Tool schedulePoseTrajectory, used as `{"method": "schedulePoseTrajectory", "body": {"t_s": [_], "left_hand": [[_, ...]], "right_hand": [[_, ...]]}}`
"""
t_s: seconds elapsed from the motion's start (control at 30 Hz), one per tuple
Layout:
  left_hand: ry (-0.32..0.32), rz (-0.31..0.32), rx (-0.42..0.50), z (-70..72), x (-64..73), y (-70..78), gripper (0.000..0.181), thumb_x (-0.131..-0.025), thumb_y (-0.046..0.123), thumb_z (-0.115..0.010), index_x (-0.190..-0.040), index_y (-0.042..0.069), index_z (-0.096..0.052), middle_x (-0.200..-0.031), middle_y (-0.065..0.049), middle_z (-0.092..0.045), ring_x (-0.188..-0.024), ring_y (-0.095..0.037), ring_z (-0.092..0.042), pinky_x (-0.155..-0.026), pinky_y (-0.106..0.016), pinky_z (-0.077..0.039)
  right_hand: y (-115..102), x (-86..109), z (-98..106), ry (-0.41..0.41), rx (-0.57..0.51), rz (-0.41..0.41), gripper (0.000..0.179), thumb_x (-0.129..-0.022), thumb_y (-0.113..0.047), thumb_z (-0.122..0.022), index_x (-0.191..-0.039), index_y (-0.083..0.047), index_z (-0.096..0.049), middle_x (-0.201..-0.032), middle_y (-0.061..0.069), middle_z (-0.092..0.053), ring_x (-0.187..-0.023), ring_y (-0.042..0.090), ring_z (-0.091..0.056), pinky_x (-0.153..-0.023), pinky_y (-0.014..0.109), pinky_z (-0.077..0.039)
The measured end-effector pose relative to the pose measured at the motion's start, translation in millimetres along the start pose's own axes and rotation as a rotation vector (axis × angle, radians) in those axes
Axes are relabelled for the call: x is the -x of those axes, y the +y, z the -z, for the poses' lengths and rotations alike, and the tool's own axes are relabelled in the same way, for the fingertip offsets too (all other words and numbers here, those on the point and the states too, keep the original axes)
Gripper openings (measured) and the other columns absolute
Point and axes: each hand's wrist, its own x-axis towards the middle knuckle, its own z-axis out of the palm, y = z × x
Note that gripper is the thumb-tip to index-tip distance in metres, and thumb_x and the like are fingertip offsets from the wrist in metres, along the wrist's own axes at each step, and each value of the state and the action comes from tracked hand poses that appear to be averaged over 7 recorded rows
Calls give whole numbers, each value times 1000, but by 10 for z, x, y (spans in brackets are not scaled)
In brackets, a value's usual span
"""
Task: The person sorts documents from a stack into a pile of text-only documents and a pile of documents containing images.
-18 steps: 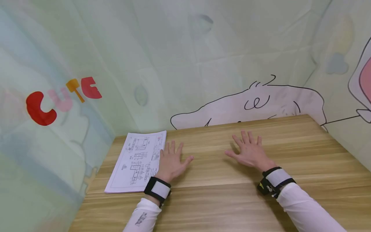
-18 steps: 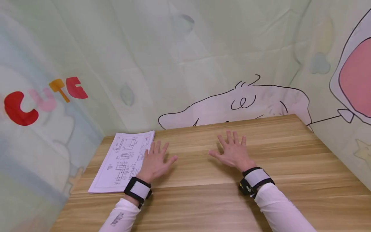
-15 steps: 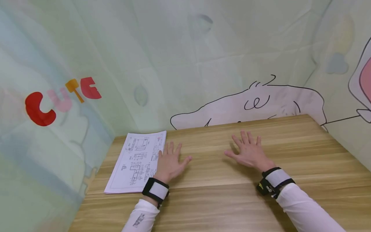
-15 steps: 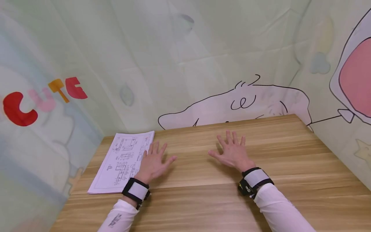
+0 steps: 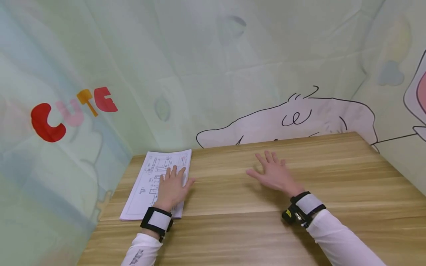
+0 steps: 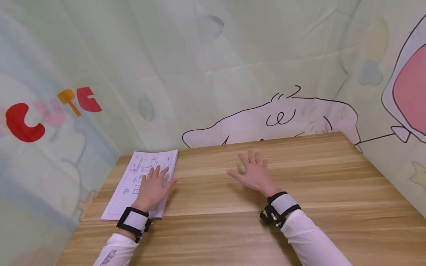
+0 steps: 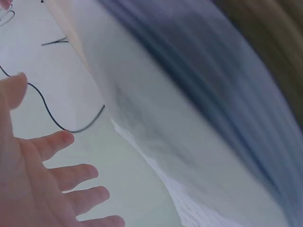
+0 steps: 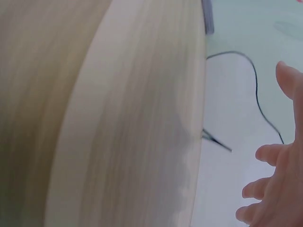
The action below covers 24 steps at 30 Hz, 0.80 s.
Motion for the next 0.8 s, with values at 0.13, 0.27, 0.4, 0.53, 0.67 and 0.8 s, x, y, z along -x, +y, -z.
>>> {"method": "schedulePoseTrajectory", "body": {"t_s": [0.13, 0.27, 0.4, 0.53, 0.67, 0.8], "left_hand": [[-2, 29, -21, 61, 32, -216, 66, -99, 50, -49, -147, 6, -46, -156, -31, -33, -146, -53, -26, -114, -72, -25], [-13, 56, -33, 124, 64, -443, 64, -98, 44, -52, -146, 1, -45, -154, -35, -33, -144, -55, -27, -112, -72, -28], [-38, 96, -37, 189, 90, -654, 64, -98, 37, -52, -145, -5, -42, -153, -39, -30, -143, -58, -25, -112, -72, -28], [-67, 145, -46, 226, 116, -849, 67, -98, 35, -51, -146, -10, -38, -152, -43, -25, -143, -58, -23, -114, -68, -28], [-102, 182, -32, 252, 147, -1018, 71, -98, 34, -50, -146, -16, -31, -152, -45, -21, -142, -59, -22, -115, -66, -27], [-147, 214, -21, 245, 169, -1143, 76, -99, 35, -48, -146, -20, -24, -153, -45, -16, -141, -60, -22, -115, -65, -28]], "right_hand": [[-158, -31, -38, 0, -66, 10, 90, -94, -69, -42, -157, -7, -26, -162, 31, -13, -150, 53, -9, -117, 74, -9], [-311, -42, -58, -7, -162, -2, 88, -94, -67, -45, -157, -8, -25, -163, 28, -16, -151, 49, -14, -118, 69, -16], [-438, -63, -86, -15, -263, -23, 88, -94, -68, -46, -158, -11, -25, -164, 24, -16, -151, 45, -18, -119, 66, -19], [-566, -88, -151, -37, -355, -32, 88, -93, -67, -48, -158, -11, -25, -164, 22, -18, -151, 43, -20, -121, 63, -19], [-716, -103, -250, -74, -426, -39, 86, -94, -67, -47, -157, -12, -26, -164, 18, -23, -152, 40, -22, -122, 60, -19], [-858, -113, -361, -112, -474, -45, 84, -95, -66, -46, -157, -13, -27, -164, 13, -27, -151, 36, -26, -123, 57, -21]]}}
